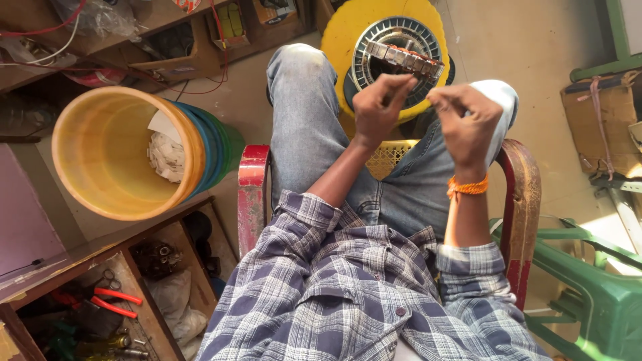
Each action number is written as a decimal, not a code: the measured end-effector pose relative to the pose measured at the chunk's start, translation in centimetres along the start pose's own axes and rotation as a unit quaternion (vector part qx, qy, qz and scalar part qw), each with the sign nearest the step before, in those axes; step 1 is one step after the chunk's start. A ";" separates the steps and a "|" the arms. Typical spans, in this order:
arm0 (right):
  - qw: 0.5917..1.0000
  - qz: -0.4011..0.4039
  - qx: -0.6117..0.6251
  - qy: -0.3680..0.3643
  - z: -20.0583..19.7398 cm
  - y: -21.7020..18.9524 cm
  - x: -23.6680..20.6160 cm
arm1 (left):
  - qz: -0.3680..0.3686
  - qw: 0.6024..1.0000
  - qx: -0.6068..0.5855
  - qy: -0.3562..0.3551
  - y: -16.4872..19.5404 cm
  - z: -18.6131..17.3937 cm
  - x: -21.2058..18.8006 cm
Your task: The person sits on a chair and winds copper wire around the slots of a motor stator core. They hold the stator with the left hand and wrap the wire with the right hand, rotating the stator as needed to continue winding.
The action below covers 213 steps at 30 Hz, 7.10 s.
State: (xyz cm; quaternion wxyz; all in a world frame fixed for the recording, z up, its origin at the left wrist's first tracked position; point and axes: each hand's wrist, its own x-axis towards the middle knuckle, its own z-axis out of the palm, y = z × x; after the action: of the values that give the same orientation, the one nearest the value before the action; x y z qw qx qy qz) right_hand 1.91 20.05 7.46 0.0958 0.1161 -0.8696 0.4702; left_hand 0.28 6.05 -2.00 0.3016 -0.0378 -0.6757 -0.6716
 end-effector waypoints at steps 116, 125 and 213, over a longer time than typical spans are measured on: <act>0.997 0.058 0.029 -0.031 0.6 2.1 -0.6 | -0.141 0.989 -0.044 -0.020 0.4 0.6 -0.3; 0.998 0.041 0.029 -0.024 0.1 1.3 -1.7 | 0.105 0.990 0.069 -0.059 0.6 -0.7 0.1; 0.999 -0.024 -0.044 0.002 0.8 -1.0 3.1 | -0.067 0.997 0.028 0.003 -0.7 0.3 -0.1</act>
State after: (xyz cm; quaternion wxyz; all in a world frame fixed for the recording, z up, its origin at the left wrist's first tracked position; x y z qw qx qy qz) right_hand -0.80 18.50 8.67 0.1136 0.1322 -0.8865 0.4287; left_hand -0.01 6.28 -2.66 0.2589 0.0178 -0.6944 -0.6711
